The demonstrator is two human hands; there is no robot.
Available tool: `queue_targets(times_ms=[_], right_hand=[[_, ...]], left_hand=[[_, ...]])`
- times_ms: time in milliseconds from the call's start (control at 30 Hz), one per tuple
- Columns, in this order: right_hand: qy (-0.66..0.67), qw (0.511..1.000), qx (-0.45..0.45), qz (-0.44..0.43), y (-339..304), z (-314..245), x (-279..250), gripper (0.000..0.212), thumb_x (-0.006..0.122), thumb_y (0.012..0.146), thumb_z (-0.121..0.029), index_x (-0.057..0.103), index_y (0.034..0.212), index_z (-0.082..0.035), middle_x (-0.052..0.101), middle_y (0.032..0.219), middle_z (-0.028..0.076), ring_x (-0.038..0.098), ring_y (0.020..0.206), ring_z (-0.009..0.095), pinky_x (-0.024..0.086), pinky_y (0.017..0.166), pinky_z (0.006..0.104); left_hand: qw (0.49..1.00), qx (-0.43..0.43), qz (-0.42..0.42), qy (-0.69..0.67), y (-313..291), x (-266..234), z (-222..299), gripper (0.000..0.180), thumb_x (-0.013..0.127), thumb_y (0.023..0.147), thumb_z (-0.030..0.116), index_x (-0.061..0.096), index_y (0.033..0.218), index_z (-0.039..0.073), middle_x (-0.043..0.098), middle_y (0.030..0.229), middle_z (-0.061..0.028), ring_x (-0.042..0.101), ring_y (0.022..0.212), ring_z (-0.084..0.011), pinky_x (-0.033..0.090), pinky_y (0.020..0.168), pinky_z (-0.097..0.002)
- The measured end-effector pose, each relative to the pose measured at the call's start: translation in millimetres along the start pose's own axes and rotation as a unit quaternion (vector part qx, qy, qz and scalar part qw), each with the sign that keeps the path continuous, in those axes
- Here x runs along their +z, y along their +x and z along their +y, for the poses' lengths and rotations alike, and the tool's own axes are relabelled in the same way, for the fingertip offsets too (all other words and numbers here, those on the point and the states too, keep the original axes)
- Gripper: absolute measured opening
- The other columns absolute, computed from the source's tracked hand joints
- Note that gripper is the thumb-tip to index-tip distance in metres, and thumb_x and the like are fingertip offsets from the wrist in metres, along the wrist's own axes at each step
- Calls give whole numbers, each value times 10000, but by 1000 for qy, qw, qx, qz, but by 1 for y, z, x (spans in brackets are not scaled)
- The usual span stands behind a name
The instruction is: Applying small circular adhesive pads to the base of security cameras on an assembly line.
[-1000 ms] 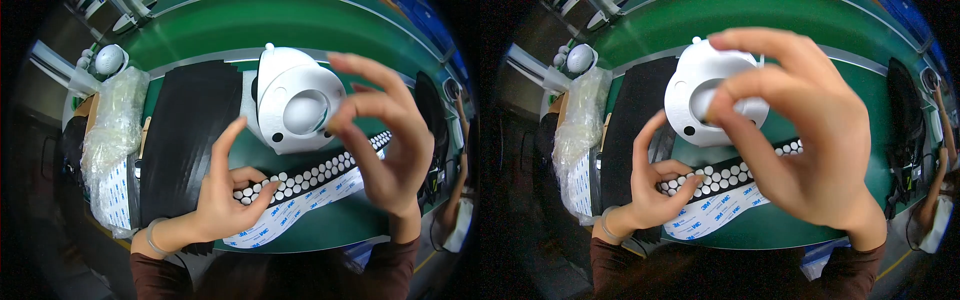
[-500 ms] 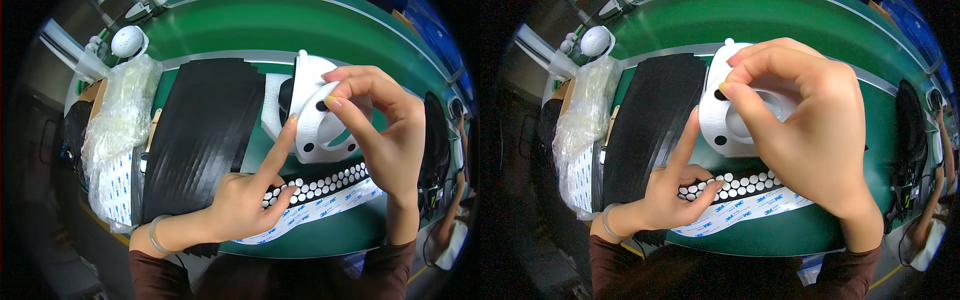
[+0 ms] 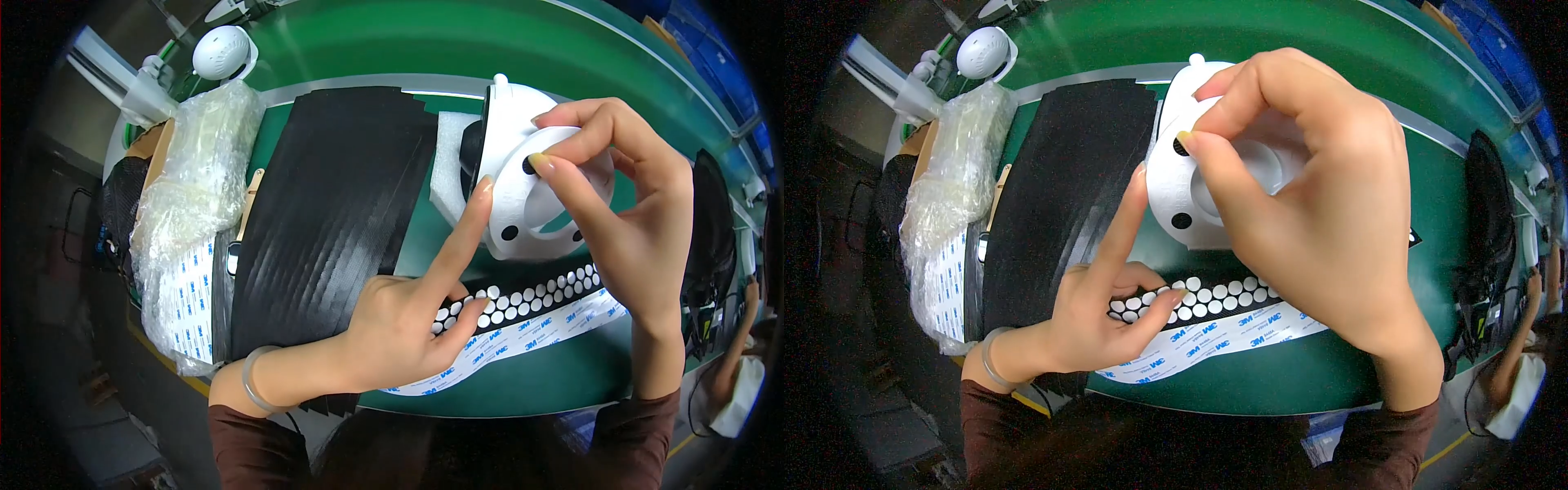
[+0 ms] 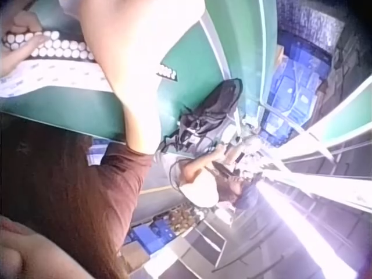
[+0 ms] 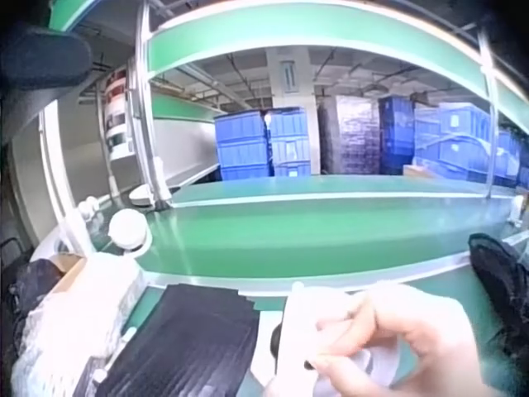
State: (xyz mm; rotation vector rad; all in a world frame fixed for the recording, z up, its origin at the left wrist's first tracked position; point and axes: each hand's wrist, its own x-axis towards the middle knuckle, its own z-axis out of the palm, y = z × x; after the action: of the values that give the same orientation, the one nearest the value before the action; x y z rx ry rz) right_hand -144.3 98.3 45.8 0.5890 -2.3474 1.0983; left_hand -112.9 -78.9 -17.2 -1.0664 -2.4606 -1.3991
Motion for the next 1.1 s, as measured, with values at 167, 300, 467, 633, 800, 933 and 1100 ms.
queue_targets(times_ms=[167, 300, 467, 633, 800, 933, 1100], right_hand=[[107, 987, 116, -24, 13, 1, -7, 212, 638, 698, -1, 520, 873, -4, 592, 836, 94, 579, 811, 140, 458, 721, 229], [86, 993, 72, 36, 13, 4, -14, 406, 592, 719, 11, 445, 1098, 16, 581, 969, 147, 564, 938, 193, 441, 795, 273], [-50, 975, -126, -175, -29, -7, -35, 252, 630, 578, 46, 613, 826, 11, 608, 874, 126, 598, 777, 210, 474, 626, 301], [-72, 972, -17, -224, -63, -3, -24, 186, 635, 659, -41, 616, 844, -40, 582, 710, 82, 576, 651, 245, 456, 553, 318], [-6, 975, 41, -220, -69, 2, -13, 169, 620, 670, -27, 594, 836, -46, 570, 639, 92, 571, 599, 264, 451, 525, 334], [22, 978, 67, -196, -65, 0, -8, 147, 638, 664, -37, 597, 805, -53, 588, 700, 76, 584, 631, 246, 459, 534, 318], [3, 988, -20, -152, -66, 3, -4, 140, 657, 633, -32, 603, 759, -59, 589, 724, 43, 578, 617, 205, 454, 508, 290]], left_hand=[[1000, -7, 15, 0, 0, 3, 1, 722, 615, 682, 6, 230, 1285, -89, 445, 1184, -191, 621, 557, -180, 466, 475, -245], [988, -147, -45, -20, -9, 2, 11, 650, 640, 717, 38, 284, 1247, -79, 635, 814, -163, 632, 581, -179, 476, 512, -237], [986, -147, -75, -34, -5, -1, 1, 156, 681, 719, 147, 644, 785, 10, 638, 705, -110, 629, 582, -172, 474, 526, -249], [981, -110, -106, -123, 3, -6, 2, 145, 658, 738, 125, 642, 825, 10, 641, 712, -109, 631, 594, -189, 469, 527, -248], [987, -46, -151, -25, 3, -9, 0, 101, 633, 737, 97, 641, 803, 21, 620, 649, -107, 612, 540, -201, 458, 492, -257], [987, -63, -143, -24, 5, -9, 0, 66, 609, 731, 61, 638, 772, 18, 602, 609, -109, 597, 507, -216, 443, 467, -264], [992, -49, -104, -56, 4, -8, -2, 55, 601, 723, 48, 634, 748, 13, 601, 610, -107, 593, 504, -222, 440, 462, -267]])
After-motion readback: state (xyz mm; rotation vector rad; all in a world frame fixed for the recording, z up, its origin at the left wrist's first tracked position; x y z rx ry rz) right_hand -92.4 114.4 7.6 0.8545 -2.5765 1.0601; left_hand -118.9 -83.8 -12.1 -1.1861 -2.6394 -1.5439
